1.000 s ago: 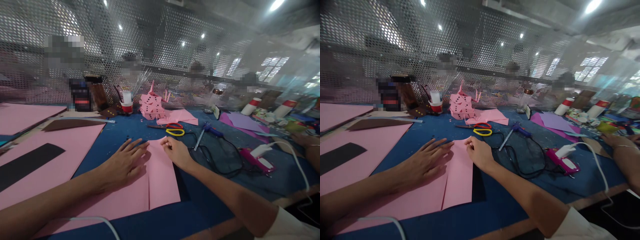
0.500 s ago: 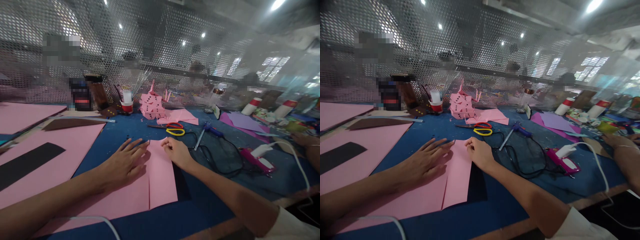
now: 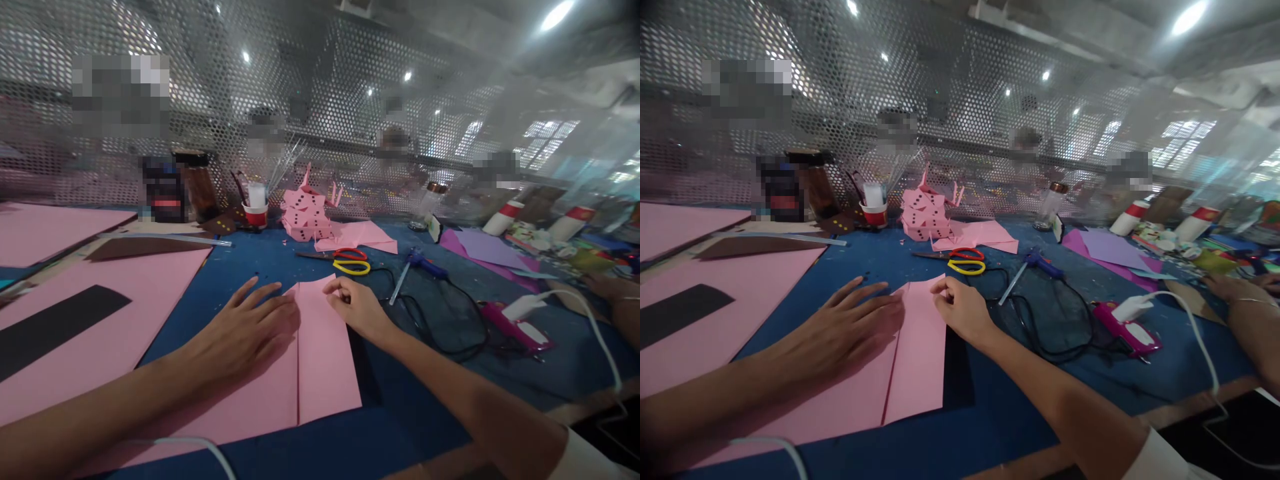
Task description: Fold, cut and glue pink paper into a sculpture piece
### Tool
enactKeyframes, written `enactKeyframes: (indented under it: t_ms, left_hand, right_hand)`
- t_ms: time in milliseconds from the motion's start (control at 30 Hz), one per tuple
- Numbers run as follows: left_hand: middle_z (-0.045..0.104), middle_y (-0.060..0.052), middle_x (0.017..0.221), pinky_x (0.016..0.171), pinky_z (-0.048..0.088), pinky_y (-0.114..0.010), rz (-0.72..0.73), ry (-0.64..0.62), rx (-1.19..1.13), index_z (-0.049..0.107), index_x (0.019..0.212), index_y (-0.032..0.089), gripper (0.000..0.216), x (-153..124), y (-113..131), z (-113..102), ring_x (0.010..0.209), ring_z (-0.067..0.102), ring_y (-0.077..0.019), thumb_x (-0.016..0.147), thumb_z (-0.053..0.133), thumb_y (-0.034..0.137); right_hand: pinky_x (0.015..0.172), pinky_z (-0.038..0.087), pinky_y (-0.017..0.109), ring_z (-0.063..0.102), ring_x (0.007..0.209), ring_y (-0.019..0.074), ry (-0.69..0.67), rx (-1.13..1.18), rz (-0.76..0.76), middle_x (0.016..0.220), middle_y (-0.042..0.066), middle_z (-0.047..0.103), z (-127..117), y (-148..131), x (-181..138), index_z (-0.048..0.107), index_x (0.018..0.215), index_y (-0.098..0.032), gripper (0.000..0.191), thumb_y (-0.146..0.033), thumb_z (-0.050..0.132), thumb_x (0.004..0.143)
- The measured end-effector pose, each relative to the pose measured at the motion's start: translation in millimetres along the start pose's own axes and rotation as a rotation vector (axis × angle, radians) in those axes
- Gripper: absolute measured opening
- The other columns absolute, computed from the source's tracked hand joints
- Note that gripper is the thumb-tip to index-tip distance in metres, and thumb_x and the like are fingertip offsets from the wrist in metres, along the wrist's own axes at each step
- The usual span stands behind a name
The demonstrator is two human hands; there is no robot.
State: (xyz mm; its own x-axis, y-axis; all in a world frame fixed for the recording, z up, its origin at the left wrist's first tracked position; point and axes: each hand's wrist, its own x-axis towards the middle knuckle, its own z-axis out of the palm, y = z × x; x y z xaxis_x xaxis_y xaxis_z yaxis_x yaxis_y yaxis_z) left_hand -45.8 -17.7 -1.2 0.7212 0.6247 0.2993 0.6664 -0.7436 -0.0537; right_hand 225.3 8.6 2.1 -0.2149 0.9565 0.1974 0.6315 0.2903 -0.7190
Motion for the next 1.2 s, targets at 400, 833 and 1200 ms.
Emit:
enactKeyframes:
  t_ms: [400, 833, 1200]
  left_hand:
    - [0.06, -0.005, 0.15, 0.127, 0.011, -0.055, 0.003, -0.05, 0.013, 0.059, 0.14, 0.028, 0.04, -0.4, 5.1, -3.3, 0.148, 0.041, -0.0326, 0.104, 0.047, 0.041]
    - [0.056, -0.003, 0.156, 0.129, 0.011, -0.05, 0.031, -0.015, 0.025, 0.049, 0.153, 0.03, 0.048, -4.8, 4.4, -8.9, 0.151, 0.038, -0.0278, 0.107, 0.044, 0.041]
    - [0.04, -0.003, 0.166, 0.129, 0.011, -0.045, 0.07, -0.071, 0.028, 0.03, 0.163, 0.031, 0.058, -28.7, 9.8, -11.5, 0.154, 0.035, -0.0245, 0.108, 0.044, 0.043]
  right_hand:
    - [0.065, 0.041, 0.026, 0.063, 0.07, 0.0148, -0.037, -0.009, 0.009, 0.077, -0.003, 0.068, 5.0, -0.3, -2.9, 0.069, 0.094, -0.022, 0.016, -0.016, 0.057, 0.087]
    - [0.062, 0.036, 0.026, 0.054, 0.062, 0.0133, -0.051, 0.01, -0.042, 0.067, -0.005, 0.058, -4.9, -2.8, -11.6, 0.072, 0.107, -0.023, 0.019, -0.031, 0.065, 0.091]
    - [0.058, 0.033, 0.026, 0.052, 0.059, 0.0123, -0.04, -0.03, -0.006, 0.064, -0.005, 0.057, -3.9, -1.3, -8.5, 0.074, 0.097, -0.022, 0.013, -0.025, 0.064, 0.089]
